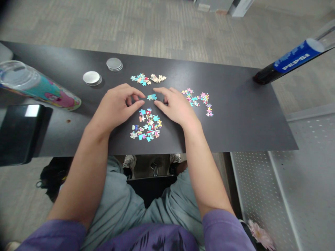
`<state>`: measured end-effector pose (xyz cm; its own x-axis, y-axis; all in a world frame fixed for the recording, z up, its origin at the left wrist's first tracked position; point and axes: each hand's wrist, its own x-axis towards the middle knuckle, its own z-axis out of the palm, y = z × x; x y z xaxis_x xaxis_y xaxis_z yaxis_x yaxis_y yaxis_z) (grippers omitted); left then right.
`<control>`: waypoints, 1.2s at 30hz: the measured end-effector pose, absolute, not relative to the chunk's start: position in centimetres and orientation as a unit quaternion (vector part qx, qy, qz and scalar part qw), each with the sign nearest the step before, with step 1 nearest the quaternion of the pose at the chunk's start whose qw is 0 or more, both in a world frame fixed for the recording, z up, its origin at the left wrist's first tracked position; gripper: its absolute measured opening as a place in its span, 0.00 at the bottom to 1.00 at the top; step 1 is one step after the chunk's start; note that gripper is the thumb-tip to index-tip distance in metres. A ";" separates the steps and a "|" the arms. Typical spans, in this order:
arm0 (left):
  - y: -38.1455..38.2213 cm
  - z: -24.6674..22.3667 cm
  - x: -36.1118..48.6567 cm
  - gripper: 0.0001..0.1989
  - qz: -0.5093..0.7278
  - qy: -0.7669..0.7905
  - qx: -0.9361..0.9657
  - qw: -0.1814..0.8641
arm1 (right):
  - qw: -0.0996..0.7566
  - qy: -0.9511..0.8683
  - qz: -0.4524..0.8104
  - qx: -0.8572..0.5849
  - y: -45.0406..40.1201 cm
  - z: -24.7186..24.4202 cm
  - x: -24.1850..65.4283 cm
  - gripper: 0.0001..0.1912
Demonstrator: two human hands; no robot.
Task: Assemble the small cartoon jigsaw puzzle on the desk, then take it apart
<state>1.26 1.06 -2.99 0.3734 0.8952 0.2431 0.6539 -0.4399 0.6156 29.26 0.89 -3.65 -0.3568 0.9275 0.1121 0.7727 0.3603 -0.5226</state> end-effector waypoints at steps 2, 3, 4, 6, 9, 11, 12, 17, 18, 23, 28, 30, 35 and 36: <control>0.9 -3.1 1.4 0.13 0.247 0.491 0.810 0.205 | 0.205 -0.795 0.183 -0.541 1.6 -4.1 28.8 0.25; 0.8 -3.2 1.5 0.15 0.232 0.495 0.814 0.198 | 0.206 -0.792 0.180 -0.545 1.8 -4.2 28.7 0.23; 0.7 -3.2 1.7 0.18 0.218 0.498 0.817 0.191 | 0.207 -0.791 0.181 -0.546 2.0 -4.3 28.5 0.20; 0.5 -3.3 1.9 0.21 0.193 0.505 0.823 0.175 | 0.214 -0.790 0.191 -0.542 2.1 -4.4 28.4 0.15; 0.4 -3.3 2.2 0.22 0.162 0.507 0.832 0.156 | 0.236 -0.780 0.214 -0.539 2.2 -4.4 28.3 0.09; 0.4 -3.3 2.3 0.23 0.152 0.507 0.836 0.147 | 0.249 -0.768 0.229 -0.544 2.3 -4.4 28.3 0.07; 0.4 -3.2 2.4 0.24 0.151 0.507 0.836 0.143 | 0.254 -0.761 0.237 -0.548 2.4 -4.5 28.2 0.07; 0.3 -3.1 2.5 0.26 0.155 0.506 0.837 0.137 | 0.269 -0.741 0.268 -0.554 2.5 -4.7 28.1 0.09; 0.2 -3.1 2.6 0.25 0.155 0.506 0.837 0.137 | 0.270 -0.740 0.271 -0.553 2.5 -4.7 28.0 0.09; 0.2 -3.2 2.6 0.23 0.162 0.508 0.835 0.136 | 0.280 -0.738 0.270 -0.552 2.5 -4.9 28.3 0.12; 0.3 -3.1 2.7 0.21 0.167 0.521 0.823 0.151 | 0.286 -0.745 0.246 -0.550 2.7 -5.1 28.8 0.12; 0.2 -2.9 2.8 0.21 0.163 0.530 0.817 0.158 | 0.286 -0.743 0.249 -0.552 2.6 -5.1 28.7 0.12; 0.2 -2.4 3.0 0.24 0.167 0.535 0.810 0.169 | 0.284 -0.740 0.265 -0.549 2.1 -4.3 28.2 0.13; 0.2 -2.4 3.0 0.25 0.166 0.532 0.813 0.169 | 0.280 -0.743 0.268 -0.546 2.0 -4.1 28.2 0.13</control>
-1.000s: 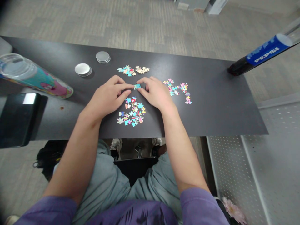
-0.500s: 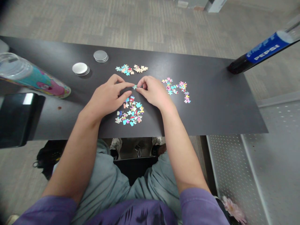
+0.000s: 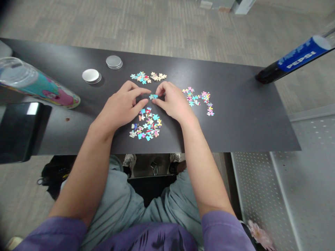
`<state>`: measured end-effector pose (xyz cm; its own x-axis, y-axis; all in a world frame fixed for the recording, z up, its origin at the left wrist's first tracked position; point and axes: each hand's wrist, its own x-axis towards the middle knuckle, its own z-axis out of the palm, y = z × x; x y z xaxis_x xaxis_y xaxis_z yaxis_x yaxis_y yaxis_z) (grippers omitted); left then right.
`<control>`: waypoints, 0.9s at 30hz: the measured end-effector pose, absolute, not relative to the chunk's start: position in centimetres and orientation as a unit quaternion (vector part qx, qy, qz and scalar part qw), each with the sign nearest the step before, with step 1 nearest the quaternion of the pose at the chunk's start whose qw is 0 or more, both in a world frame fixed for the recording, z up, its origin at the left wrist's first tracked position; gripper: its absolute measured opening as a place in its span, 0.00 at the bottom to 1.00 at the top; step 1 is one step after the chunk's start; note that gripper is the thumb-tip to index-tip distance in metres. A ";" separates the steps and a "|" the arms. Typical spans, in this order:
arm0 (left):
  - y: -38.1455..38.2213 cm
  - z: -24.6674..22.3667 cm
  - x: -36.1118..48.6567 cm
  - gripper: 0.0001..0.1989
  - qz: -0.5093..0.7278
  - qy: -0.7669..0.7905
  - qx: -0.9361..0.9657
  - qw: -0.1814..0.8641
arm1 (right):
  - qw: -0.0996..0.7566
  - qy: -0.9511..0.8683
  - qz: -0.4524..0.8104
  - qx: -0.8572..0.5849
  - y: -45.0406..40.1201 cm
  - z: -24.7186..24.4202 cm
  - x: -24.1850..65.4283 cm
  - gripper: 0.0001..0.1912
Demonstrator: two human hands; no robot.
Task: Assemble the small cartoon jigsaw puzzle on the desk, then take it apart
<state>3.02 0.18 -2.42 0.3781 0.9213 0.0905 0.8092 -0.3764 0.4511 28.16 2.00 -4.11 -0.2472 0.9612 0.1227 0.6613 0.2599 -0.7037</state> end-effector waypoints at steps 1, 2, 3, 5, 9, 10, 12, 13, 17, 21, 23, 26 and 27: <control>0.2 -2.4 3.0 0.25 0.164 0.528 0.817 0.165 | 0.276 -0.746 0.268 -0.544 1.9 -3.9 28.2 0.12; 0.2 -2.5 3.0 0.26 0.158 0.523 0.822 0.161 | 0.274 -0.750 0.265 -0.541 1.8 -3.7 28.4 0.12; 0.2 -2.6 3.0 0.26 0.153 0.518 0.827 0.156 | 0.273 -0.753 0.259 -0.540 1.7 -3.6 28.7 0.12; 0.2 -2.7 2.9 0.24 0.152 0.509 0.834 0.151 | 0.273 -0.756 0.249 -0.540 1.7 -3.5 29.2 0.11; 0.3 -2.7 2.4 0.19 0.179 0.516 0.824 0.152 | 0.280 -0.746 0.234 -0.557 1.9 -3.7 30.0 0.01; 0.3 -2.7 2.2 0.18 0.182 0.521 0.820 0.150 | 0.277 -0.747 0.229 -0.559 1.9 -3.8 30.0 0.02; 0.3 -2.5 1.9 0.17 0.185 0.531 0.814 0.145 | 0.264 -0.757 0.220 -0.556 1.8 -3.8 30.1 0.05; 0.3 -2.5 1.8 0.16 0.185 0.533 0.813 0.144 | 0.255 -0.765 0.218 -0.550 1.8 -3.8 30.1 0.06; 0.3 -2.4 1.6 0.16 0.192 0.533 0.811 0.143 | 0.244 -0.782 0.201 -0.537 1.5 -3.6 30.1 0.09; 0.3 -2.7 1.7 0.19 0.200 0.522 0.814 0.154 | 0.230 -0.787 0.179 -0.544 1.1 -3.6 29.9 0.09; 0.3 -2.7 1.7 0.19 0.195 0.509 0.824 0.159 | 0.229 -0.789 0.190 -0.538 1.0 -3.6 29.8 0.09; 0.4 -2.7 1.4 0.16 0.190 0.499 0.830 0.163 | 0.234 -0.793 0.220 -0.517 0.9 -3.5 29.6 0.08; 0.4 -2.7 1.3 0.15 0.191 0.500 0.829 0.163 | 0.235 -0.795 0.227 -0.510 0.9 -3.4 29.6 0.08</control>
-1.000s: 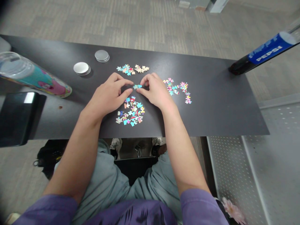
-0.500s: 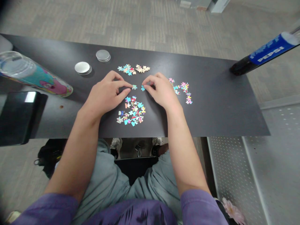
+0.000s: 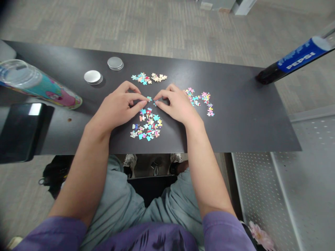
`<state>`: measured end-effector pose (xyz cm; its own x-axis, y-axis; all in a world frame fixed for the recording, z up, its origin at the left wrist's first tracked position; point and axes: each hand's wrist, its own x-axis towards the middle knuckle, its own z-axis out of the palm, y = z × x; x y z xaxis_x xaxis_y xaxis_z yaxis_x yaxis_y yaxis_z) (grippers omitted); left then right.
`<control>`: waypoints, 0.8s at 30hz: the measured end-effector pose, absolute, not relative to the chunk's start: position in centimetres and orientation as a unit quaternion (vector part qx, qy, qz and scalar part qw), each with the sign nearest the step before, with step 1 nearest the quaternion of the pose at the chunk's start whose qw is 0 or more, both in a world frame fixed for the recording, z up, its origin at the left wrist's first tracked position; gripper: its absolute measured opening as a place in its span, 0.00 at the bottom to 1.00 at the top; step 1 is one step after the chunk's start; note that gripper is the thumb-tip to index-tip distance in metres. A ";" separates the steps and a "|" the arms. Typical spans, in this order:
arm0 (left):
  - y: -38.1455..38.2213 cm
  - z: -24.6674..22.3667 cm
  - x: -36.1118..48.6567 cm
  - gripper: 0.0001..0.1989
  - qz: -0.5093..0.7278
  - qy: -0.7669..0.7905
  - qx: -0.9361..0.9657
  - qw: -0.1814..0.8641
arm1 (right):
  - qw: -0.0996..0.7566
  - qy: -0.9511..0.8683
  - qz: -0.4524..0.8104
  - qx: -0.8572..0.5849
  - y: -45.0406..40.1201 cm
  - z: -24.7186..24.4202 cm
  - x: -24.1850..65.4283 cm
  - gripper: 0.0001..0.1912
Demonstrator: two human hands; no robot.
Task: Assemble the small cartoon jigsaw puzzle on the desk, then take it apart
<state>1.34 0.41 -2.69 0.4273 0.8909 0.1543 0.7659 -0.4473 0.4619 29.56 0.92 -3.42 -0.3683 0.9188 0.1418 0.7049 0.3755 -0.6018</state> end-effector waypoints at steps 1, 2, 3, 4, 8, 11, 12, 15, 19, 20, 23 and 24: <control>0.4 -2.7 1.3 0.14 0.194 0.501 0.827 0.165 | 0.234 -0.797 0.233 -0.505 0.9 -3.3 29.5 0.08; 0.4 -2.7 1.2 0.13 0.198 0.501 0.825 0.167 | 0.230 -0.800 0.238 -0.501 0.9 -3.2 29.5 0.08; 0.4 -2.6 1.2 0.12 0.203 0.502 0.823 0.171 | 0.224 -0.802 0.242 -0.498 0.9 -3.1 29.5 0.09; 0.4 -2.6 1.2 0.12 0.207 0.502 0.822 0.175 | 0.217 -0.805 0.245 -0.495 0.9 -2.9 29.5 0.10; 0.4 -2.5 1.3 0.10 0.206 0.503 0.818 0.187 | 0.210 -0.806 0.249 -0.494 0.9 -2.0 29.2 0.13; 0.3 -2.3 1.6 0.14 0.183 0.496 0.829 0.184 | 0.222 -0.796 0.243 -0.507 1.3 -1.6 29.0 0.14; 0.3 -2.3 1.7 0.16 0.172 0.492 0.834 0.178 | 0.225 -0.792 0.239 -0.514 1.6 -1.6 28.9 0.17; 0.0 -2.2 1.9 0.16 0.153 0.491 0.842 0.162 | 0.221 -0.784 0.234 -0.531 2.8 -2.2 28.6 0.28; 0.1 -2.4 2.0 0.07 0.169 0.499 0.833 0.167 | 0.198 -0.785 0.216 -0.545 4.0 -3.9 27.9 0.32; 0.1 -2.4 2.0 0.06 0.173 0.500 0.832 0.168 | 0.194 -0.785 0.204 -0.551 4.2 -4.3 27.8 0.32; 0.3 -2.6 2.0 0.05 0.186 0.507 0.824 0.171 | 0.190 -0.787 0.173 -0.560 4.2 -4.9 27.3 0.30; 0.3 -2.5 2.0 0.05 0.192 0.512 0.819 0.173 | 0.189 -0.789 0.168 -0.561 4.1 -5.0 27.2 0.29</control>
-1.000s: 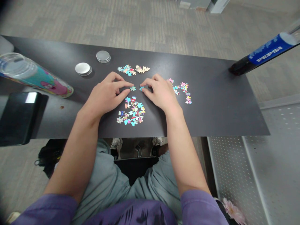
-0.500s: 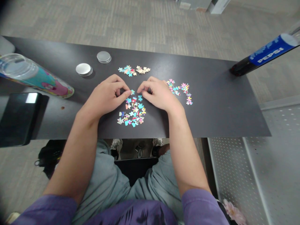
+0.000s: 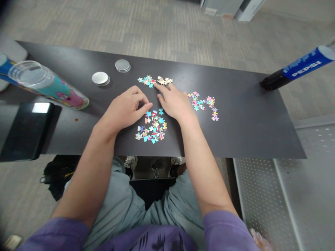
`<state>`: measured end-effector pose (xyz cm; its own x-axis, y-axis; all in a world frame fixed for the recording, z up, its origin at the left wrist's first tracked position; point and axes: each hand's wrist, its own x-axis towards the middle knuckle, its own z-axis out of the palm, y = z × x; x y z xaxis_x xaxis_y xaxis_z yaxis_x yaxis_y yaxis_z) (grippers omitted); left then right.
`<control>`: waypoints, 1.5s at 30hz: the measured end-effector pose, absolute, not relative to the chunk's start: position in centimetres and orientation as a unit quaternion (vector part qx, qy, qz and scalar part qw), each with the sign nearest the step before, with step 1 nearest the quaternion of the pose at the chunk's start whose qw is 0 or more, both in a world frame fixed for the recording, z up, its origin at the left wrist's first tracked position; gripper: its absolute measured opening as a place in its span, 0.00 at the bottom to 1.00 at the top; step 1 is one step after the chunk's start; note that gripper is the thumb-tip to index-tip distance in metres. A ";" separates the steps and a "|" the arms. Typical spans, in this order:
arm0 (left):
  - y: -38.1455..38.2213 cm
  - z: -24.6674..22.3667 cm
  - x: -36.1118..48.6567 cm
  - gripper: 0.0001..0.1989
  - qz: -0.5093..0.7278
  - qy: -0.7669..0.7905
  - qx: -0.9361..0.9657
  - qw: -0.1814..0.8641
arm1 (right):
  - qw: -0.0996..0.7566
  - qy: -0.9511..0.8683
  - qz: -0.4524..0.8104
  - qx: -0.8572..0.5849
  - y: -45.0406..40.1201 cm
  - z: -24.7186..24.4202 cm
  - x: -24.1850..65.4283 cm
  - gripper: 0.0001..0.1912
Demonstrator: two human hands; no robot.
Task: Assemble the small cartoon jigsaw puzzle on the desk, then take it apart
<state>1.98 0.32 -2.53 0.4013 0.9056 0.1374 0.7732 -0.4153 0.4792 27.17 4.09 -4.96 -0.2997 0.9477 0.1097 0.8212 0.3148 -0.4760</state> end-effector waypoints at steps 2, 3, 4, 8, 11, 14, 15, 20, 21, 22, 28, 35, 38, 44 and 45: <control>0.3 -2.4 2.0 0.05 0.201 0.525 0.808 0.178 | 0.183 -0.789 0.164 -0.563 3.9 -4.7 27.1 0.29; 0.3 -2.3 2.0 0.05 0.202 0.531 0.803 0.179 | 0.179 -0.790 0.165 -0.562 3.7 -4.5 27.2 0.28; 0.3 -2.2 2.0 0.06 0.201 0.536 0.800 0.180 | 0.176 -0.792 0.169 -0.560 3.6 -4.3 27.4 0.27; 0.3 -2.0 1.7 0.07 0.192 0.541 0.798 0.184 | 0.186 -0.798 0.186 -0.541 3.1 -3.5 28.5 0.15; 0.6 -2.2 1.4 0.08 0.196 0.529 0.800 0.203 | 0.210 -0.796 0.184 -0.537 2.9 -3.3 29.4 0.06; 0.8 -2.4 1.2 0.10 0.197 0.520 0.802 0.218 | 0.239 -0.780 0.180 -0.550 2.8 -3.4 29.5 0.07; 0.8 -2.4 1.2 0.10 0.198 0.519 0.802 0.220 | 0.245 -0.773 0.180 -0.557 2.8 -3.4 29.4 0.07; 0.8 -2.6 1.4 0.07 0.218 0.520 0.796 0.221 | 0.254 -0.756 0.202 -0.568 2.9 -3.3 28.4 0.07; 0.8 -2.6 1.4 0.07 0.221 0.520 0.794 0.224 | 0.257 -0.752 0.210 -0.569 2.9 -3.2 28.2 0.08; 0.8 -2.7 1.4 0.06 0.224 0.521 0.792 0.226 | 0.260 -0.748 0.218 -0.571 2.9 -3.0 28.1 0.10; 0.8 -2.8 1.3 0.05 0.242 0.522 0.786 0.224 | 0.205 -0.767 0.201 -0.574 1.7 -1.4 29.0 0.07; 0.7 -2.6 1.7 0.04 0.247 0.523 0.783 0.230 | 0.165 -0.810 0.128 -0.548 -0.4 -1.3 29.6 0.23; 0.7 -2.6 1.7 0.04 0.247 0.529 0.778 0.231 | 0.133 -0.815 0.134 -0.548 -0.5 -1.5 30.0 0.24; 0.6 -2.6 1.6 0.04 0.246 0.533 0.778 0.223 | 0.069 -0.777 0.135 -0.612 -0.6 -0.1 34.6 0.23; 0.6 -2.6 1.7 0.04 0.246 0.535 0.777 0.222 | 0.062 -0.762 0.132 -0.631 -0.7 0.1 35.3 0.22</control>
